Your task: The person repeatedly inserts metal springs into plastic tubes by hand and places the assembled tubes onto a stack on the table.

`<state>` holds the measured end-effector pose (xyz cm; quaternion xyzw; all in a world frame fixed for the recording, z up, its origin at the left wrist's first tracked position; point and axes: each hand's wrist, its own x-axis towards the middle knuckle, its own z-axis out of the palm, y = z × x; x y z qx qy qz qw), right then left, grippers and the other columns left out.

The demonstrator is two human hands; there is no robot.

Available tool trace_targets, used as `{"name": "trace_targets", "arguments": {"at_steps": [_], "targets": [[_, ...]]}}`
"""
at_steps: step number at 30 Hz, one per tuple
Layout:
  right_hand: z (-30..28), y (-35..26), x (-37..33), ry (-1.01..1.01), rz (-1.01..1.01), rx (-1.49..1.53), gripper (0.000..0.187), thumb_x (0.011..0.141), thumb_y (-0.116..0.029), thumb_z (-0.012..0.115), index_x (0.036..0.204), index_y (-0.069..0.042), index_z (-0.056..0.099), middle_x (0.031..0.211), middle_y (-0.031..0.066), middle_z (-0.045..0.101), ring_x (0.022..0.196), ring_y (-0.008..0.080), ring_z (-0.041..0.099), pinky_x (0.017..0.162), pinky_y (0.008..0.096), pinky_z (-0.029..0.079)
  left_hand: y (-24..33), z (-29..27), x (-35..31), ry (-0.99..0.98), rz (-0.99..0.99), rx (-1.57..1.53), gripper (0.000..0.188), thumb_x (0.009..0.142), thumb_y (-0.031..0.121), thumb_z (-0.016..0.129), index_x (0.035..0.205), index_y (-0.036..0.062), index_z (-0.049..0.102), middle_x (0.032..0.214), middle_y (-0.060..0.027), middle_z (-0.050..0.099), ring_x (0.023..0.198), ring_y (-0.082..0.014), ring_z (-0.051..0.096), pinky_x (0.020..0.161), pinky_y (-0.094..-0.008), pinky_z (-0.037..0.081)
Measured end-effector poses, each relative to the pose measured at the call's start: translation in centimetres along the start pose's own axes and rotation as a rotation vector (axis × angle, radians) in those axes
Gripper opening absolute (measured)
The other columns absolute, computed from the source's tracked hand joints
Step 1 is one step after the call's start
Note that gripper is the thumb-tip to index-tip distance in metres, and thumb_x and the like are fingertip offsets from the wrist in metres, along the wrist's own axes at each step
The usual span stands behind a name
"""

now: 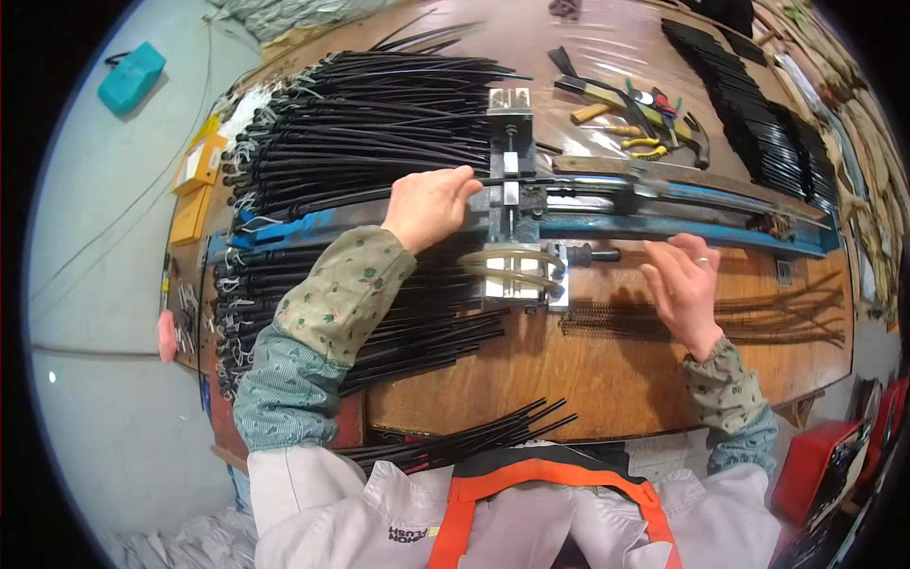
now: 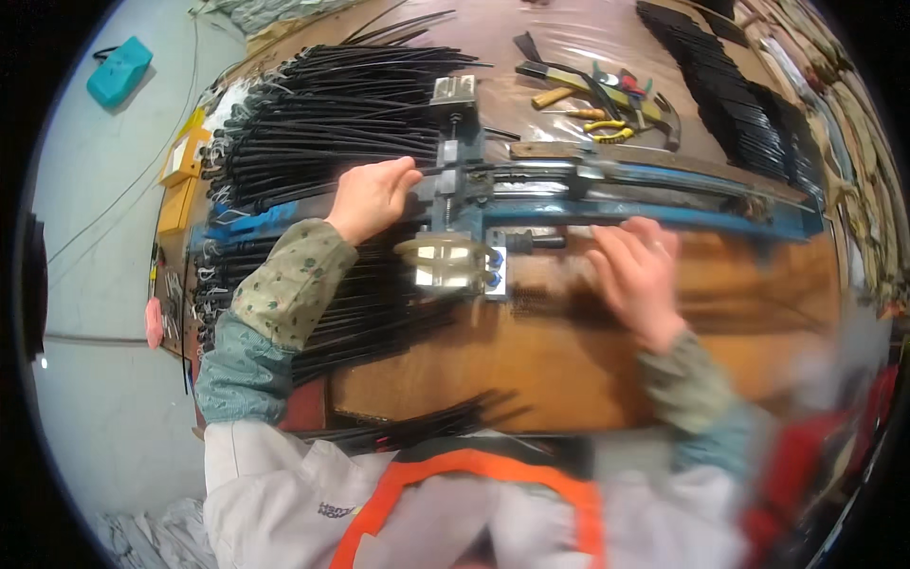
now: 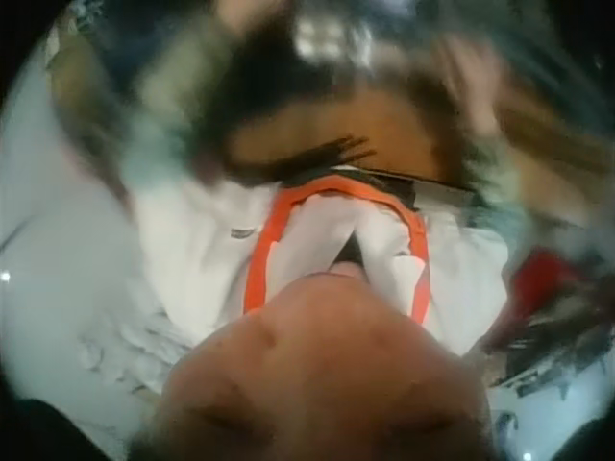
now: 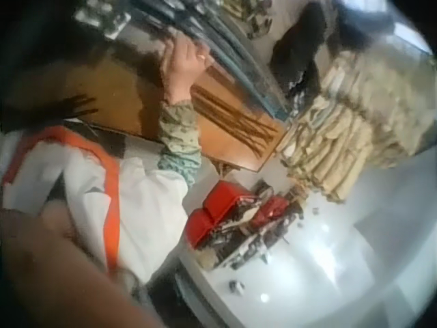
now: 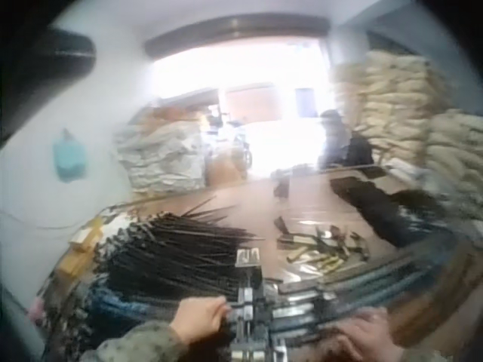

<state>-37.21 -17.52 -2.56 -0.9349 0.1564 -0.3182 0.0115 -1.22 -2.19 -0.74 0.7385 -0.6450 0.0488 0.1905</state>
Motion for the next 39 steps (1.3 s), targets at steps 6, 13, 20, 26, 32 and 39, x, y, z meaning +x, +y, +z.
{"name": "trace_targets", "arguments": {"at_steps": [6,13,20,26,32,39], "targets": [[1.6,-1.8,0.4,-0.065,-0.022,0.113,0.037,0.087,-0.019,0.079,0.121,-0.007,0.070,0.103,0.0033,0.074,0.099,0.0245,0.063,0.083,0.0403,0.041,0.0,0.0,-0.7,0.000,-0.002,0.025,0.029,0.104,0.034,0.057,0.087,0.0109,0.061,0.078,-0.0094,0.069,0.074,-0.0359,0.069,0.062,-0.0485,0.053],[3.0,-3.5,0.1,-0.143,0.172,0.460,0.024,0.087,-0.003,0.074,0.110,-0.006,0.068,0.090,0.0114,0.063,0.088,0.0331,0.059,0.081,0.0414,0.043,0.0,0.2,-1.4,0.008,0.000,0.019,0.027,0.102,0.033,0.060,0.086,0.0112,0.061,0.077,-0.0099,0.068,0.074,-0.0367,0.069,0.061,-0.0482,0.053],[3.4,-1.7,0.8,-0.299,0.374,0.689,0.033,0.087,-0.014,0.079,0.116,-0.003,0.066,0.099,0.0201,0.068,0.096,0.0394,0.063,0.085,0.0407,0.051,-0.8,1.2,-0.4,0.174,0.192,0.128,0.020,0.101,0.026,0.064,0.089,0.0110,0.060,0.079,-0.0103,0.066,0.072,-0.0338,0.067,0.061,-0.0434,0.052],[3.0,-5.5,-5.6,-0.423,-0.048,0.300,0.039,0.079,-0.022,0.084,0.105,-0.002,0.061,0.092,0.0158,0.059,0.092,0.0379,0.058,0.077,0.0451,0.048,-10.1,-1.9,1.0,0.363,0.472,0.219,0.013,0.090,0.021,0.074,0.101,0.0140,0.070,0.090,-0.0034,0.068,0.082,-0.0292,0.067,0.068,-0.0440,0.053],[2.7,-6.0,-4.5,-0.445,0.076,0.362,0.015,0.091,-0.017,0.074,0.097,-0.004,0.070,0.090,0.0158,0.062,0.088,0.0376,0.061,0.076,0.0473,0.050,0.1,-3.9,-12.1,0.197,0.106,0.504,0.018,0.091,0.029,0.069,0.103,0.0158,0.070,0.100,-0.0026,0.062,0.101,-0.0281,0.059,0.077,-0.0495,0.040],[2.5,-5.6,-4.6,-0.355,-0.017,0.371,0.014,0.095,-0.008,0.072,0.106,0.000,0.071,0.100,0.0173,0.066,0.096,0.0366,0.063,0.084,0.0425,0.051,22.1,-0.8,-32.9,0.035,-0.570,0.131,0.033,0.086,0.045,0.074,0.108,0.0214,0.070,0.104,-0.0029,0.059,0.104,-0.0242,0.057,0.093,-0.0510,0.036]]}}
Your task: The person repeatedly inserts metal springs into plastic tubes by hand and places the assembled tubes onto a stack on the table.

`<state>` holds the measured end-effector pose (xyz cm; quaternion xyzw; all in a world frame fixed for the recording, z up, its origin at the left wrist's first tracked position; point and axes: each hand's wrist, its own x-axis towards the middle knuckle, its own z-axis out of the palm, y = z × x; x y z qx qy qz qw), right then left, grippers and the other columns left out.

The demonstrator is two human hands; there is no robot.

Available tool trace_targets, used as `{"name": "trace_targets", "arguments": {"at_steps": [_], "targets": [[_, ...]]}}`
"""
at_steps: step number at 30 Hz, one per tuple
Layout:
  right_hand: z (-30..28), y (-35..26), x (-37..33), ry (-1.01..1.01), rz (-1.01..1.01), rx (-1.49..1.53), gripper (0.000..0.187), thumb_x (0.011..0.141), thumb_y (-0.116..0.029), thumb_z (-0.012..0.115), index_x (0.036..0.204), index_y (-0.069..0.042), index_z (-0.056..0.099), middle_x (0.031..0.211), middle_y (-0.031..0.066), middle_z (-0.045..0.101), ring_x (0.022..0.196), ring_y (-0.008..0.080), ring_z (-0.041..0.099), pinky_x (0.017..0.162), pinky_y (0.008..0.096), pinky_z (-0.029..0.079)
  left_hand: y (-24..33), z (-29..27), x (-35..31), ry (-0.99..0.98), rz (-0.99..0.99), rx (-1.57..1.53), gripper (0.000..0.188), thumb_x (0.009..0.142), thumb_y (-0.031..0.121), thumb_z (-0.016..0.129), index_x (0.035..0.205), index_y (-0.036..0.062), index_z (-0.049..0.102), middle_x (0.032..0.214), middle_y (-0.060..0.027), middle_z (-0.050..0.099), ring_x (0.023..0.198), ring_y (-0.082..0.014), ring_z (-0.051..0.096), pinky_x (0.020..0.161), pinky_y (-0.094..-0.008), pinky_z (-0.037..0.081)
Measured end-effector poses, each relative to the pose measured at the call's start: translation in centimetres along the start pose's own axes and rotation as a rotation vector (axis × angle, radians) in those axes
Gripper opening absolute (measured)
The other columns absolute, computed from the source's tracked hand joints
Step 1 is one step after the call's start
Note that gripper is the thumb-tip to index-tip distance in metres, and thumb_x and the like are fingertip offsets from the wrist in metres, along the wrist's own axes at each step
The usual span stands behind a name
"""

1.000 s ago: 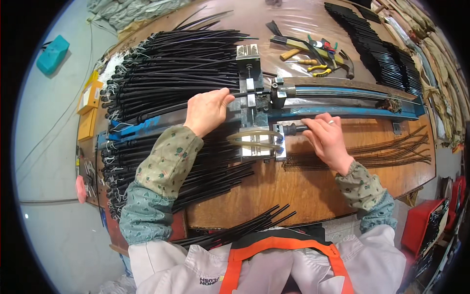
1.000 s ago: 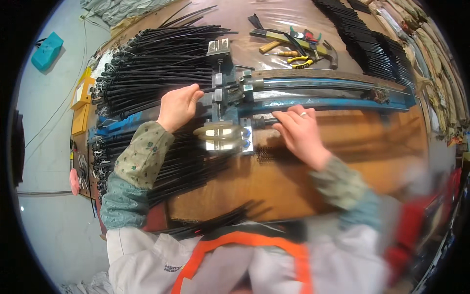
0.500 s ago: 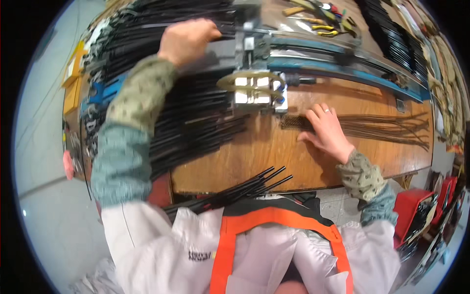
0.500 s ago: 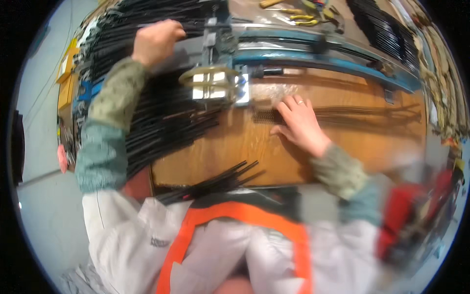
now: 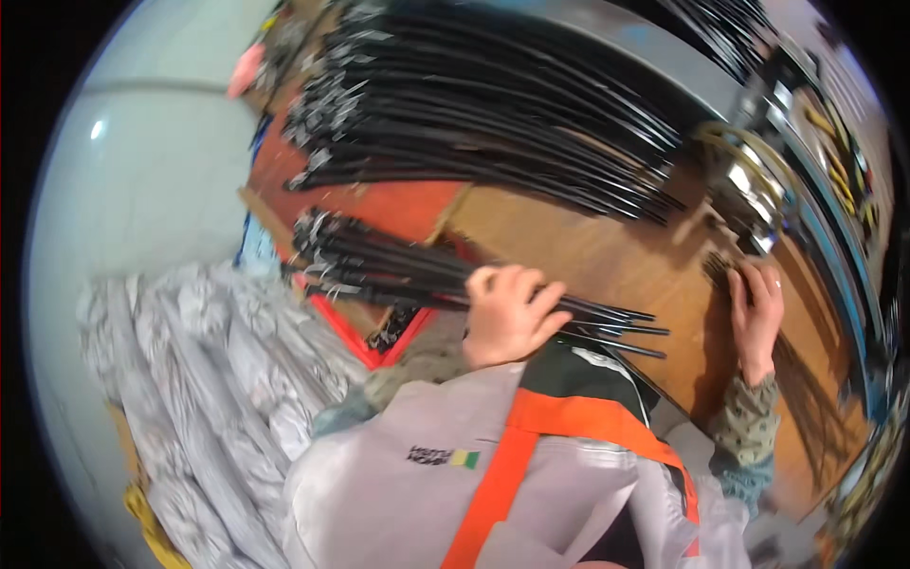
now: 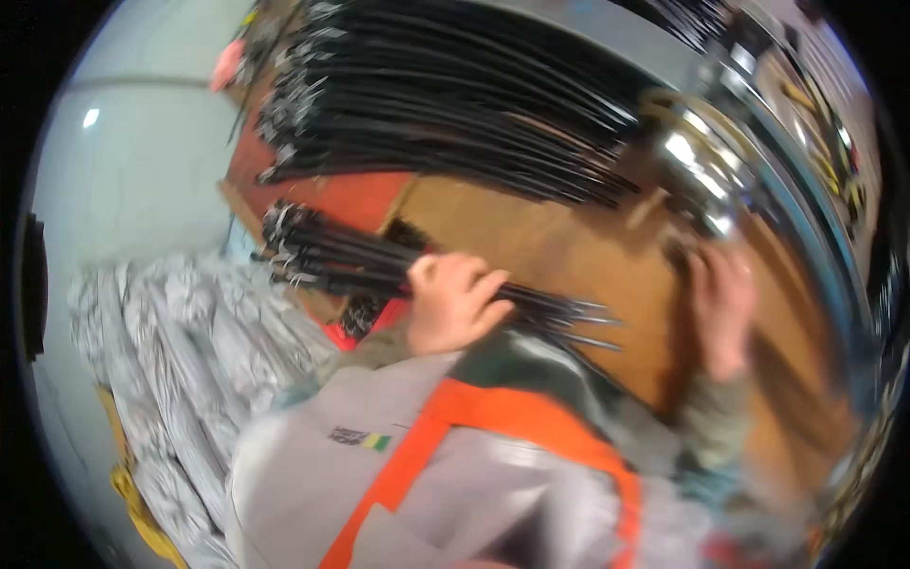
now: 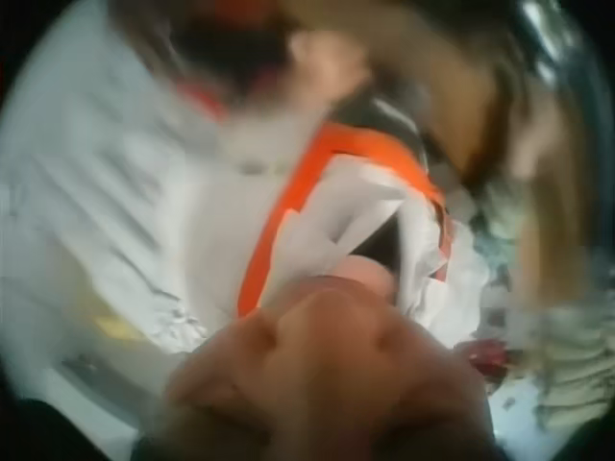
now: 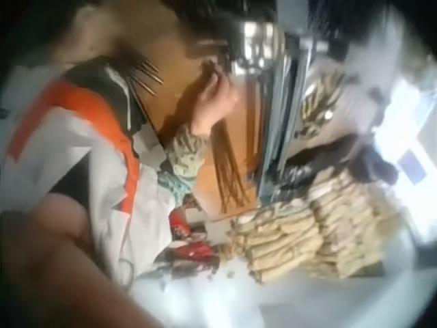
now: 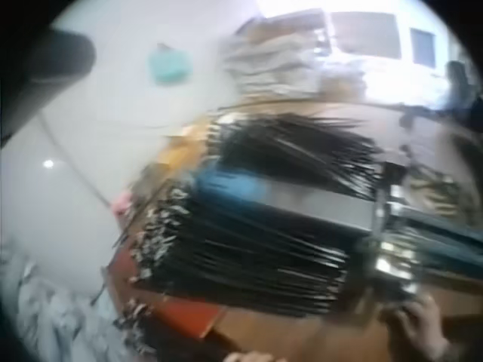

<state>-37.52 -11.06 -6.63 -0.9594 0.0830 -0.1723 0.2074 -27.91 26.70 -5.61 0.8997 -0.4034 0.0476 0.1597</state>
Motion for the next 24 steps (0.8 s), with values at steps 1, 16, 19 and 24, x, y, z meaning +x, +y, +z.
{"name": "trace_targets", "arguments": {"at_steps": [1,16,19,24], "targets": [[0.3,0.3,-0.6,0.034,-0.005,0.025,0.012,0.095,-0.003,0.071,0.106,0.002,0.069,0.103,0.0170,0.066,0.099,0.0364,0.062,0.088,0.0402,0.050,0.1,0.9,0.4,0.017,0.033,0.004,0.031,0.087,0.044,0.073,0.108,0.0221,0.069,0.101,-0.0017,0.058,0.101,-0.0220,0.058,0.092,-0.0487,0.037],[-0.4,-1.7,-0.1,-0.158,0.183,0.233,0.019,0.100,-0.015,0.069,0.109,0.001,0.072,0.087,0.0115,0.053,0.081,0.0269,0.055,0.074,0.0372,0.045,-2.3,3.3,8.5,-0.188,0.107,-0.250,0.016,0.094,0.028,0.069,0.105,0.0164,0.068,0.096,-0.0033,0.057,0.100,-0.0289,0.053,0.086,-0.0469,0.042],[-1.2,-3.4,0.6,-0.103,0.001,-0.136,0.019,0.093,-0.014,0.074,0.108,-0.004,0.075,0.085,0.0142,0.052,0.081,0.0324,0.052,0.073,0.0422,0.044,-3.8,3.7,10.0,-0.022,0.378,-0.196,0.013,0.091,0.025,0.071,0.098,0.0148,0.067,0.086,-0.0020,0.059,0.086,-0.0230,0.060,0.074,-0.0359,0.051],[-1.3,-3.6,0.5,-0.188,0.171,0.083,0.023,0.093,-0.021,0.074,0.112,-0.009,0.078,0.087,0.0150,0.063,0.085,0.0342,0.061,0.076,0.0449,0.050,-4.7,2.7,12.6,0.037,0.504,-0.129,0.013,0.089,0.015,0.072,0.093,0.0098,0.061,0.078,-0.0040,0.055,0.074,-0.0239,0.059,0.064,-0.0356,0.053]]}}
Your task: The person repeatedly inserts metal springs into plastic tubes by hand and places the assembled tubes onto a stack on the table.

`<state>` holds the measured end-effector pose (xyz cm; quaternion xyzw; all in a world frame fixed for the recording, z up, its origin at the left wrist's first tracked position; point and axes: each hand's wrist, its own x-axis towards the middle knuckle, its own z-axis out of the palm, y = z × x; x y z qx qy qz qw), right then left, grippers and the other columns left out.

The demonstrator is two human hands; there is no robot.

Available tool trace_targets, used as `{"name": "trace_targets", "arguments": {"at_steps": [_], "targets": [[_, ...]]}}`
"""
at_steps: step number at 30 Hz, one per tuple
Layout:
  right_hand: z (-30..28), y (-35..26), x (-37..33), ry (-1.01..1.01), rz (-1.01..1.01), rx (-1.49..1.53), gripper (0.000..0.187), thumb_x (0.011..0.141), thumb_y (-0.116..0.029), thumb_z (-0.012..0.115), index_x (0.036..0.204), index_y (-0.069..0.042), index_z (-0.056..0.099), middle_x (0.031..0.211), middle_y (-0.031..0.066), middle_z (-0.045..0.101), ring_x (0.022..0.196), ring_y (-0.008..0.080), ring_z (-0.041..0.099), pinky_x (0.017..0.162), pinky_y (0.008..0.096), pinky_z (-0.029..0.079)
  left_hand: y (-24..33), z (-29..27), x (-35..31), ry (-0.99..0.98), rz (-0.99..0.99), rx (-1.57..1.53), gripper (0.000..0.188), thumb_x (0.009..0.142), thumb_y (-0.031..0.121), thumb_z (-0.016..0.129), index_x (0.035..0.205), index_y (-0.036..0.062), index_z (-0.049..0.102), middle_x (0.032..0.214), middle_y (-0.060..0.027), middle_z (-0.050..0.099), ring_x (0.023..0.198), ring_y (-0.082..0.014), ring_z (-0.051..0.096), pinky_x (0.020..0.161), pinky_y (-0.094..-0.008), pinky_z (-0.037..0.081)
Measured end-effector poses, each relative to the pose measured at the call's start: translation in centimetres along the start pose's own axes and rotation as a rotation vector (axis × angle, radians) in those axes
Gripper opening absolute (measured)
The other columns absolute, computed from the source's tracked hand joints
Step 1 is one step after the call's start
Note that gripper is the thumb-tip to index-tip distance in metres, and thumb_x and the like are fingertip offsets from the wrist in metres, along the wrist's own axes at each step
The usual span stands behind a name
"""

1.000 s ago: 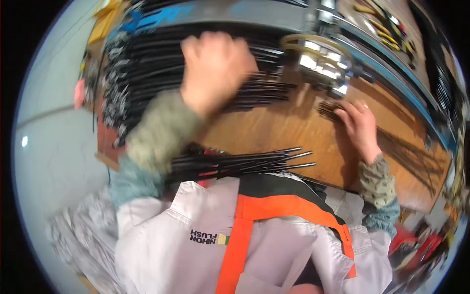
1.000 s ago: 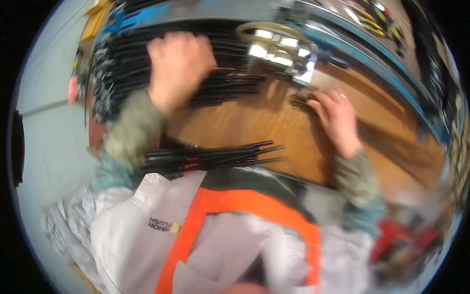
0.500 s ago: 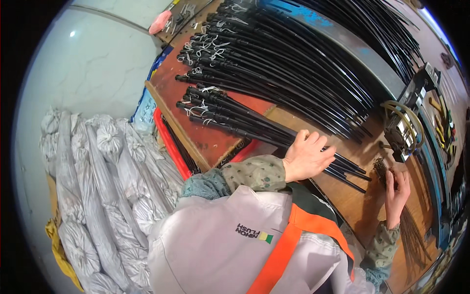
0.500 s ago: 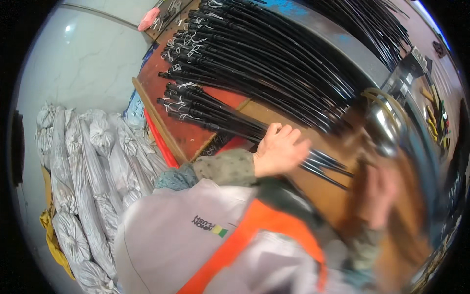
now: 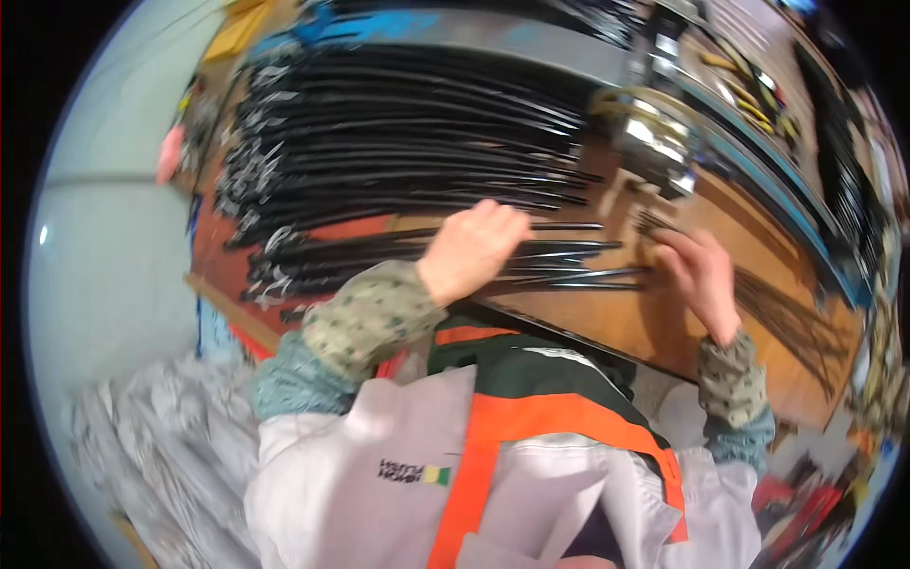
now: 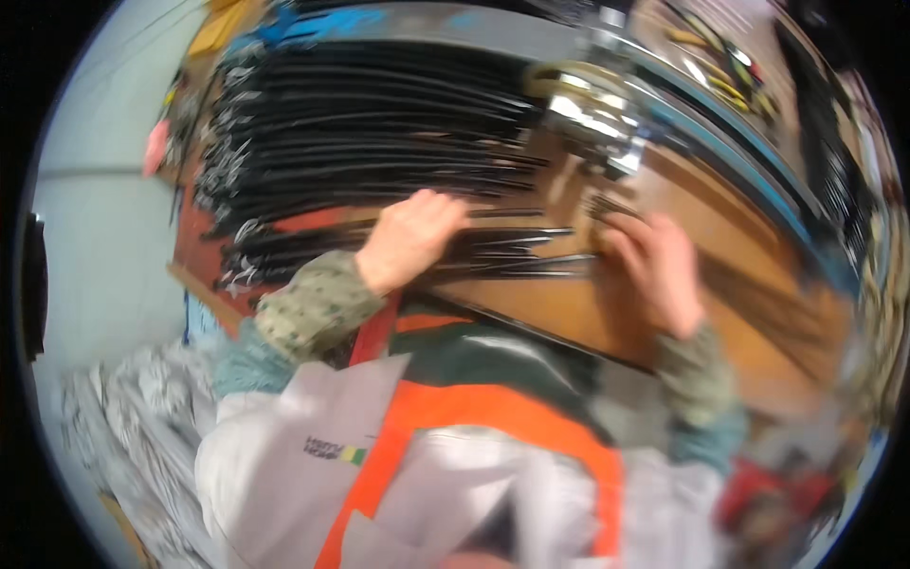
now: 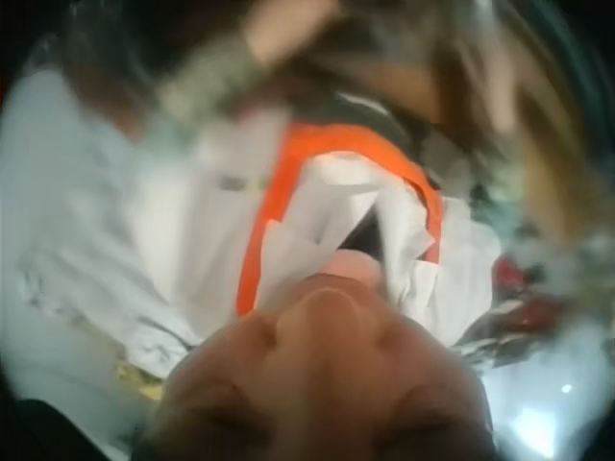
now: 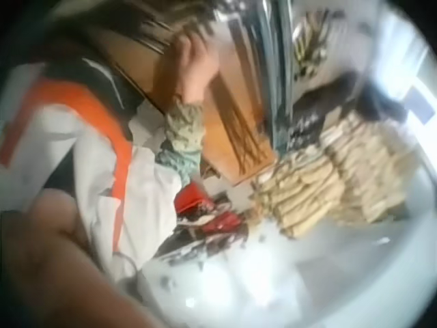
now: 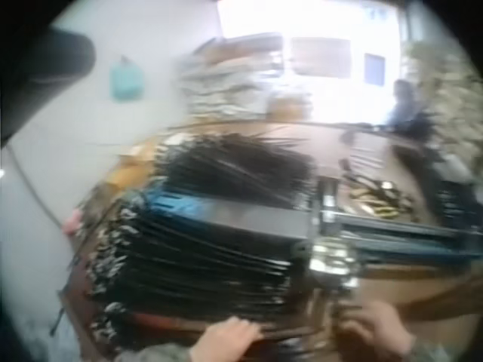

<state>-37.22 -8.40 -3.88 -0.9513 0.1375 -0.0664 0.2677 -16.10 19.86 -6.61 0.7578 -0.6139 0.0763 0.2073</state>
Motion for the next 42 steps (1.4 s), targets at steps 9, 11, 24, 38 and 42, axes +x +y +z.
{"name": "trace_targets", "arguments": {"at_steps": [9,11,24,38,42], "targets": [[2.6,1.8,-1.7,0.112,-0.168,0.391,0.017,0.091,-0.018,0.076,0.105,-0.008,0.078,0.077,0.0092,0.062,0.078,0.0288,0.057,0.073,0.0403,0.047,5.1,-0.6,4.4,-0.205,0.072,-0.138,0.020,0.092,0.014,0.073,0.110,0.0059,0.066,0.083,-0.0068,0.057,0.079,-0.0256,0.062,0.059,-0.0385,0.054],[2.8,2.5,-2.7,0.148,-0.160,0.407,0.018,0.091,-0.016,0.075,0.106,-0.007,0.077,0.077,0.0090,0.062,0.077,0.0287,0.056,0.072,0.0408,0.046,6.0,-0.2,5.4,-0.215,0.104,-0.157,0.020,0.092,0.014,0.074,0.109,0.0063,0.067,0.083,-0.0071,0.057,0.078,-0.0260,0.062,0.059,-0.0391,0.054],[0.3,5.0,-5.2,0.570,-0.451,0.026,0.057,0.081,-0.005,0.073,0.137,-0.006,0.061,0.120,0.0121,0.066,0.108,0.0353,0.063,0.090,0.0468,0.053,8.7,-2.3,14.4,-0.368,0.361,-0.092,0.015,0.094,0.007,0.065,0.108,0.0037,0.062,0.088,-0.0130,0.059,0.082,-0.0337,0.065,0.064,-0.0445,0.054],[-13.7,18.9,-11.3,0.826,-0.122,-0.236,0.049,0.083,-0.024,0.086,0.128,-0.011,0.071,0.097,0.0114,0.074,0.079,0.0276,0.072,0.070,0.0383,0.058,15.3,1.6,31.1,-0.275,0.818,0.022,0.067,0.090,-0.001,0.062,0.155,0.0078,0.047,0.081,-0.0102,0.051,0.077,-0.0301,0.059,0.070,-0.0422,0.053],[-14.9,23.7,-16.6,1.028,0.340,-0.357,0.030,0.084,-0.029,0.086,0.107,-0.011,0.079,0.090,0.0071,0.078,0.079,0.0221,0.074,0.065,0.0330,0.059,15.0,3.6,32.3,-0.313,0.744,-0.061,0.055,0.090,-0.002,0.058,0.144,0.0039,0.049,0.088,-0.0129,0.057,0.083,-0.0332,0.063,0.073,-0.0436,0.053]]}}
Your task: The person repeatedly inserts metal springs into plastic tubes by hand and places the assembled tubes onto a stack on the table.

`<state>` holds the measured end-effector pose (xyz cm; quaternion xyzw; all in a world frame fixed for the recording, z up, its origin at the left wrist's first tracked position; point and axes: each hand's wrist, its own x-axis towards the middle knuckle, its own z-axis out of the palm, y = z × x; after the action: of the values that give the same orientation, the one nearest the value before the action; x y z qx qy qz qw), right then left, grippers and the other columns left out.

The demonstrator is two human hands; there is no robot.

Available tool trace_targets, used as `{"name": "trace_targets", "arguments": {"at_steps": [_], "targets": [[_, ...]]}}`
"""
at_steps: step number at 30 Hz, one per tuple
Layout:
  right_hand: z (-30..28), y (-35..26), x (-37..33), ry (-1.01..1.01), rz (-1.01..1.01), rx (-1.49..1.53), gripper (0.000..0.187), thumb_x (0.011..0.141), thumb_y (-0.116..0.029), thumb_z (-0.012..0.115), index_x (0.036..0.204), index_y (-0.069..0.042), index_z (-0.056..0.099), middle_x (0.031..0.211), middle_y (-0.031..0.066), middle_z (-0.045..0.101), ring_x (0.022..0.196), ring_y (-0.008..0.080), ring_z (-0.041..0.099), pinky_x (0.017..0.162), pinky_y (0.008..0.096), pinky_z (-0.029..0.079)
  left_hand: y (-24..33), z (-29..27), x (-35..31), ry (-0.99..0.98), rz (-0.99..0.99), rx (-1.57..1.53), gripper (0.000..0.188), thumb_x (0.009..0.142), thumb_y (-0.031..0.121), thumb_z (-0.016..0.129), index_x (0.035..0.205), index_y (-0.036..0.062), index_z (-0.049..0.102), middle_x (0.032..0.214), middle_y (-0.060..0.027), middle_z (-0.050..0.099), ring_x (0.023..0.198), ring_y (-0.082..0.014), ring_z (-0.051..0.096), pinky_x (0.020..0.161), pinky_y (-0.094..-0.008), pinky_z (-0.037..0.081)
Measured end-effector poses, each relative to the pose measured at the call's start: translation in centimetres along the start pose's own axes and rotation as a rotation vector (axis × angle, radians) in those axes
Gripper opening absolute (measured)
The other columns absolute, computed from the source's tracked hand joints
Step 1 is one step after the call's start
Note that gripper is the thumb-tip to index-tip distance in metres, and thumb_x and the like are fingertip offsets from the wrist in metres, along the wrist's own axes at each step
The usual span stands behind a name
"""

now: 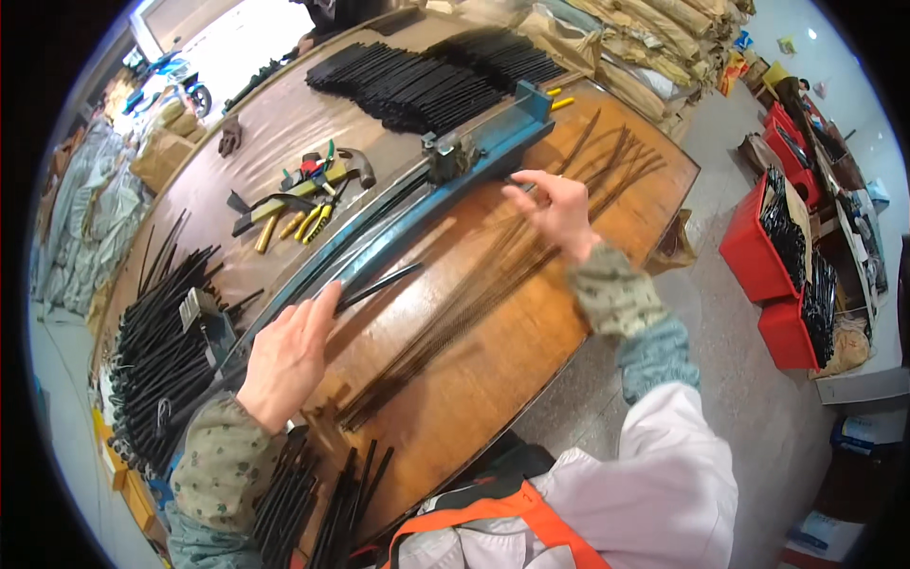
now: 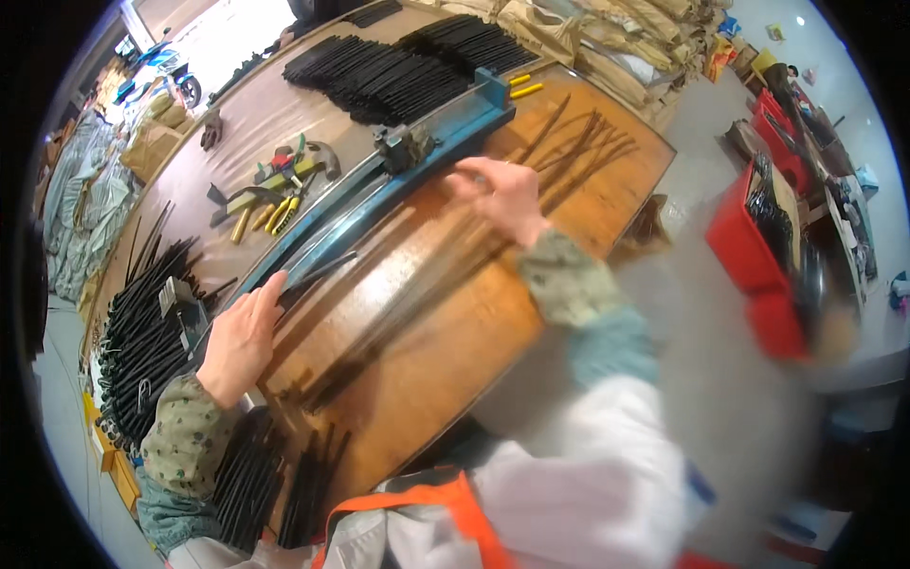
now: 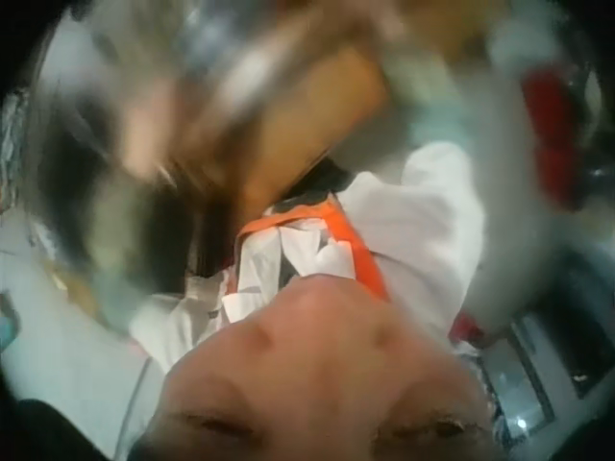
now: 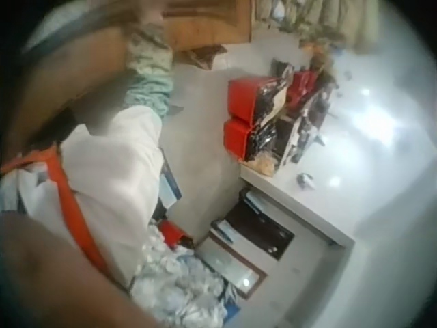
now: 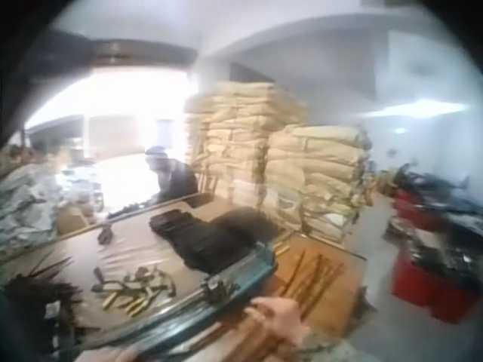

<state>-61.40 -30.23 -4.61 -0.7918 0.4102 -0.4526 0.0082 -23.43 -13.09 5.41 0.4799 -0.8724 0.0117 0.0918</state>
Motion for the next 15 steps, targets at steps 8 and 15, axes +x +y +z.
{"name": "trace_targets", "arguments": {"at_steps": [8,15], "targets": [[-0.6,-0.8,0.7,0.135,-0.281,-0.074,0.032,0.080,-0.017,0.085,0.109,-0.010,0.075,0.083,0.0084,0.069,0.068,0.0242,0.064,0.060,0.0354,0.054,0.5,1.0,-0.2,-0.035,-0.018,-0.051,0.028,0.094,0.008,0.061,0.122,0.0055,0.058,0.088,-0.0126,0.059,0.084,-0.0341,0.064,0.068,-0.0455,0.053],[3.9,-7.2,0.5,0.019,-0.320,0.262,0.055,0.084,-0.022,0.083,0.135,-0.013,0.066,0.103,0.0091,0.072,0.083,0.0278,0.066,0.070,0.0386,0.058,1.4,0.7,-0.2,-0.026,-0.068,-0.093,0.031,0.096,0.010,0.064,0.127,0.0081,0.061,0.083,-0.0122,0.058,0.075,-0.0345,0.065,0.063,-0.0459,0.053]]}}
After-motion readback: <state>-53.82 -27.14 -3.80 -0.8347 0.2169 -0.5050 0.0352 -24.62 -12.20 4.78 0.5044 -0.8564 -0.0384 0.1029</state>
